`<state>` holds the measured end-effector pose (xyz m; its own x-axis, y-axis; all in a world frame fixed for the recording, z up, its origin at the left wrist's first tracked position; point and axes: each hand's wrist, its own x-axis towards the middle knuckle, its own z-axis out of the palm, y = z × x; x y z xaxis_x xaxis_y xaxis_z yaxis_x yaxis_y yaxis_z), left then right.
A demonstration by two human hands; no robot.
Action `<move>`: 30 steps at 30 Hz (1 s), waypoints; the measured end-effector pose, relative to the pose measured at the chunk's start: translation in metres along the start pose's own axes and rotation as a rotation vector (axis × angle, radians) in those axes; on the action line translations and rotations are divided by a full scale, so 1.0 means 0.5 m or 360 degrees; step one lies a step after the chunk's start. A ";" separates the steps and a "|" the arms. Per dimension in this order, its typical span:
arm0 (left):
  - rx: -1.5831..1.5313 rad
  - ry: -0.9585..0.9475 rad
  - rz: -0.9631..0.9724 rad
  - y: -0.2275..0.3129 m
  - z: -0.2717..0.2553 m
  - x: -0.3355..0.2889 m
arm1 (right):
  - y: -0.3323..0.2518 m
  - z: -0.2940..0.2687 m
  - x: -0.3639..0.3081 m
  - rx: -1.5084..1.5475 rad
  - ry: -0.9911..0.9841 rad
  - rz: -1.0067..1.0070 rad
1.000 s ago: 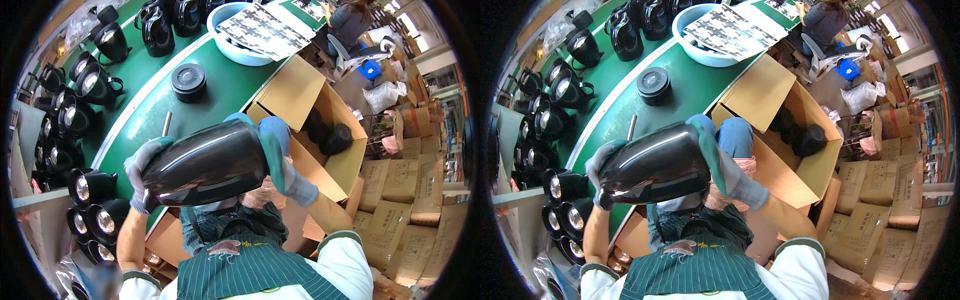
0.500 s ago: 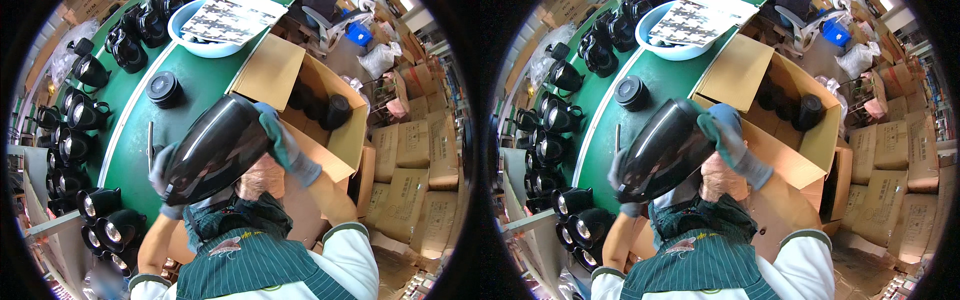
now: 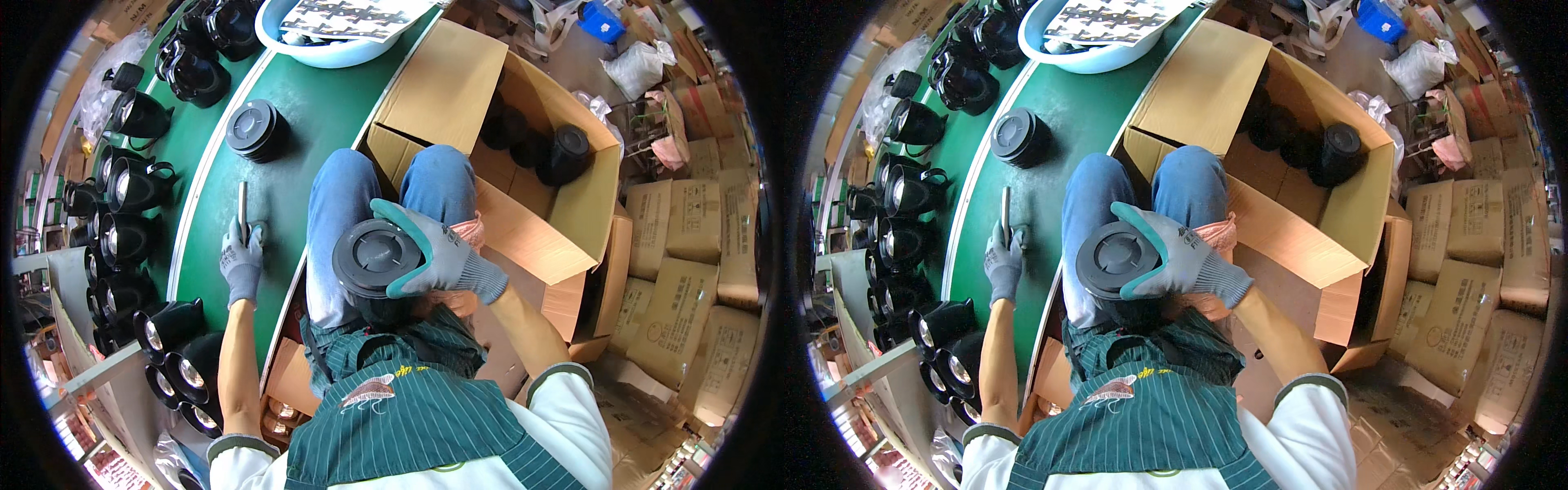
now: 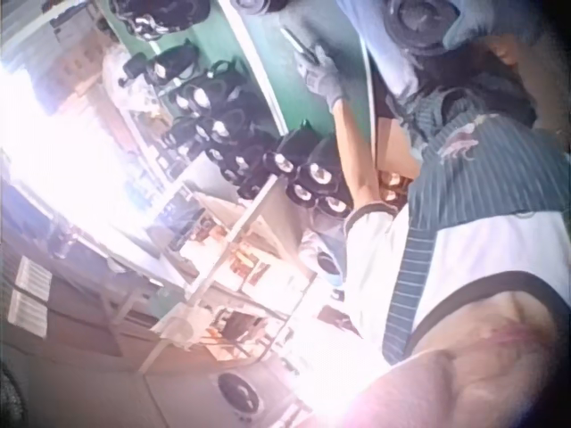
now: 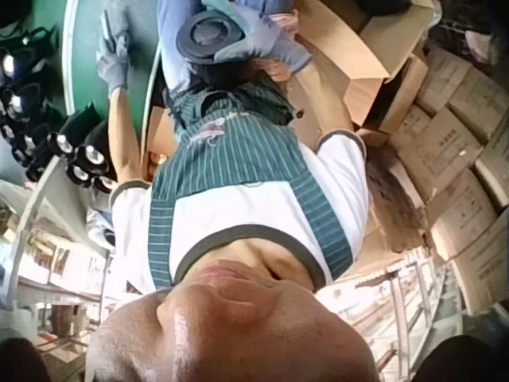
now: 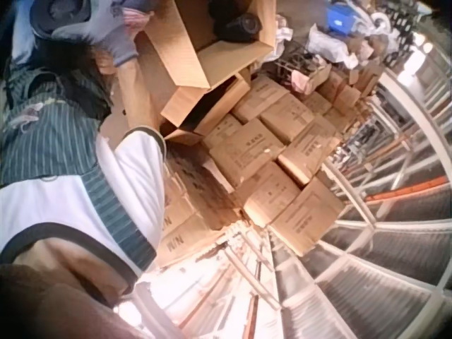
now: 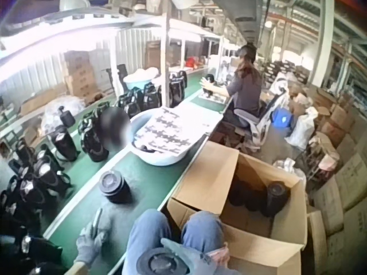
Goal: The person assembles black kettles by inserting a metal rod into the base, attaching a lid, and placing the finished unit into a cardboard box. The person repeats this sequence for multiple kettles.
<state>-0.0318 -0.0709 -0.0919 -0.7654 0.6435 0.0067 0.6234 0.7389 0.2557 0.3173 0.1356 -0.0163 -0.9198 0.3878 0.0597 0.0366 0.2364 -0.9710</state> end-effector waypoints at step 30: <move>-0.1496 -0.0950 0.1063 0.354 -0.242 -0.055 | -0.057 0.069 -0.061 0.1490 0.0579 -0.0456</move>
<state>0.0802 0.0180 0.0702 -0.0112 0.9995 0.0282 0.3182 -0.0232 0.9477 0.3310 0.0861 0.0014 -0.6675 0.7078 0.2313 -0.6244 -0.3628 -0.6917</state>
